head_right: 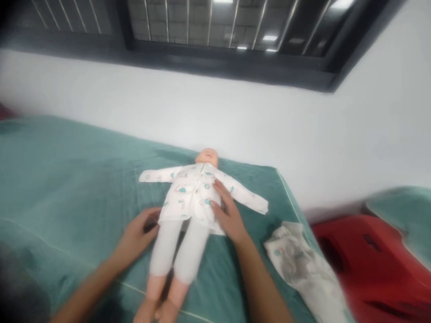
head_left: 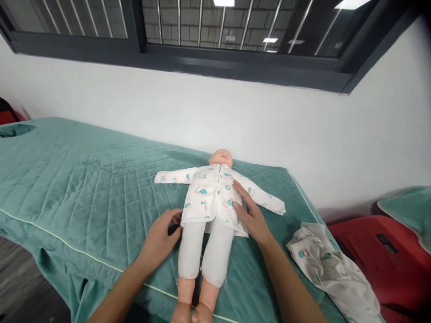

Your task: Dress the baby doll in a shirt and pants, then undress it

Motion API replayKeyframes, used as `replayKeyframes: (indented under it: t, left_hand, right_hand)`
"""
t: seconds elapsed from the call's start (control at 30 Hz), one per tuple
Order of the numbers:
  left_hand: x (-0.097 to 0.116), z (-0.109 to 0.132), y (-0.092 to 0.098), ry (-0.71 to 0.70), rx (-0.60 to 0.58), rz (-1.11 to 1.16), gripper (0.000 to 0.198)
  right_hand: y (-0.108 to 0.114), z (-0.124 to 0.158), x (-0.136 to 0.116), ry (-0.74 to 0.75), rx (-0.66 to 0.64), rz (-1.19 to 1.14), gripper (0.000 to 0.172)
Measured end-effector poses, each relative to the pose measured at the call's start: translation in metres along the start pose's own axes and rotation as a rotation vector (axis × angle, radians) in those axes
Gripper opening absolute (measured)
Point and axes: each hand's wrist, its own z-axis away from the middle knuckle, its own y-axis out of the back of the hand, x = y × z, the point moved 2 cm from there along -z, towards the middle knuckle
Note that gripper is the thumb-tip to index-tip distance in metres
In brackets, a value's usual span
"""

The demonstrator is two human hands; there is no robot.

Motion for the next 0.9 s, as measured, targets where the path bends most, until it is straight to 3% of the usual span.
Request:
replayKeyframes:
  t: [0.17, 0.37, 0.53, 0.7, 0.9]
  left_hand:
    - [0.002, 0.000, -0.001, -0.038, -0.039, -0.117, 0.037]
    - [-0.004, 0.000, -0.002, -0.049, -0.082, -0.115, 0.040]
    - [-0.006, -0.002, -0.004, -0.055, -0.113, -0.165, 0.042]
    - [-0.004, -0.002, -0.004, -0.052, -0.067, -0.136, 0.030]
    - [-0.006, 0.008, -0.002, 0.021, -0.005, 0.052, 0.024]
  right_hand:
    - [-0.002, 0.036, 0.002, -0.070, 0.136, 0.066, 0.056]
    - [-0.003, 0.087, 0.001, -0.180, 0.188, 0.276, 0.064]
    - [-0.010, 0.090, -0.004, -0.191, 0.296, 0.377, 0.052]
    - [-0.012, 0.089, 0.000, -0.241, 0.261, 0.460, 0.042]
    - [-0.009, 0.101, 0.001, -0.237, 0.274, 0.584, 0.041]
